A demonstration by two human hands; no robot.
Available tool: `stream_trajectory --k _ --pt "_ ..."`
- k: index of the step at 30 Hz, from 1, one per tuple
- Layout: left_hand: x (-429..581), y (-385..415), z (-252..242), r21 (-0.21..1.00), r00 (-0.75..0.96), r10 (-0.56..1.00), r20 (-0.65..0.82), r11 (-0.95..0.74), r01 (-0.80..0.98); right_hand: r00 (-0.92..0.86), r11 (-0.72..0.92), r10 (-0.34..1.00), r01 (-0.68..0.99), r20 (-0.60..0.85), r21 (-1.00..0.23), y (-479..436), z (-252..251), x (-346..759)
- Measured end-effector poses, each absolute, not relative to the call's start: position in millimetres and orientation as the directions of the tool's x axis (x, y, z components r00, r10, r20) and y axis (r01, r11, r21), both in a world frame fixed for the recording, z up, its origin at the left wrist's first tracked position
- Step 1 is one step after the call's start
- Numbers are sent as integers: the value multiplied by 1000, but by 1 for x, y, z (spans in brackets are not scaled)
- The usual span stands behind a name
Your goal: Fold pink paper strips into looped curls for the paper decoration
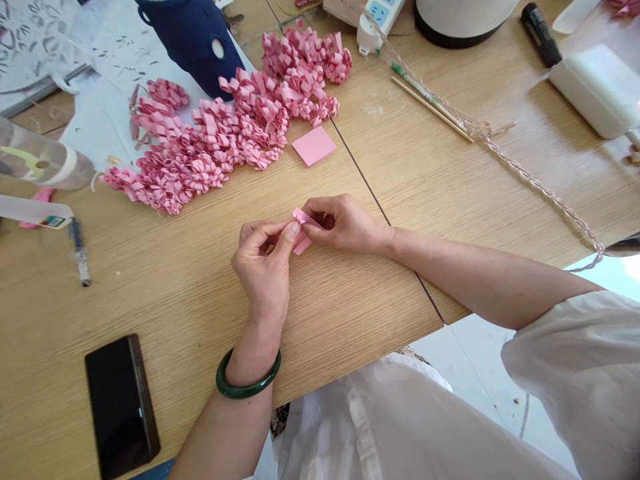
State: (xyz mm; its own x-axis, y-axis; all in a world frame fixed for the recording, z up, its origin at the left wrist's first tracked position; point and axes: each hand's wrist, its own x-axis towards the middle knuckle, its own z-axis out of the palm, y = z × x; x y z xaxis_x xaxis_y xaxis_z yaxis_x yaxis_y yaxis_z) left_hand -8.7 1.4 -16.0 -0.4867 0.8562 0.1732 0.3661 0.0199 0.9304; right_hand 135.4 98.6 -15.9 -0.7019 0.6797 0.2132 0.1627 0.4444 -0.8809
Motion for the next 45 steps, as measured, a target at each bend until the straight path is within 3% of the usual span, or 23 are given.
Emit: stream_trajectory --k 5,18,31,45 --pt "-4 3 -14 910 -527 794 303 -77 407 -675 450 707 199 211 -871 96 -13 136" --pt "-9 6 -16 938 -548 802 238 -43 345 -712 368 668 62 217 -928 102 -15 136" --pt "-9 5 -7 855 -487 802 347 -57 515 -690 324 694 46 204 -945 101 -13 136" --pt "-14 7 -19 928 -503 830 241 -45 370 -714 327 665 13 220 -945 102 -16 135"
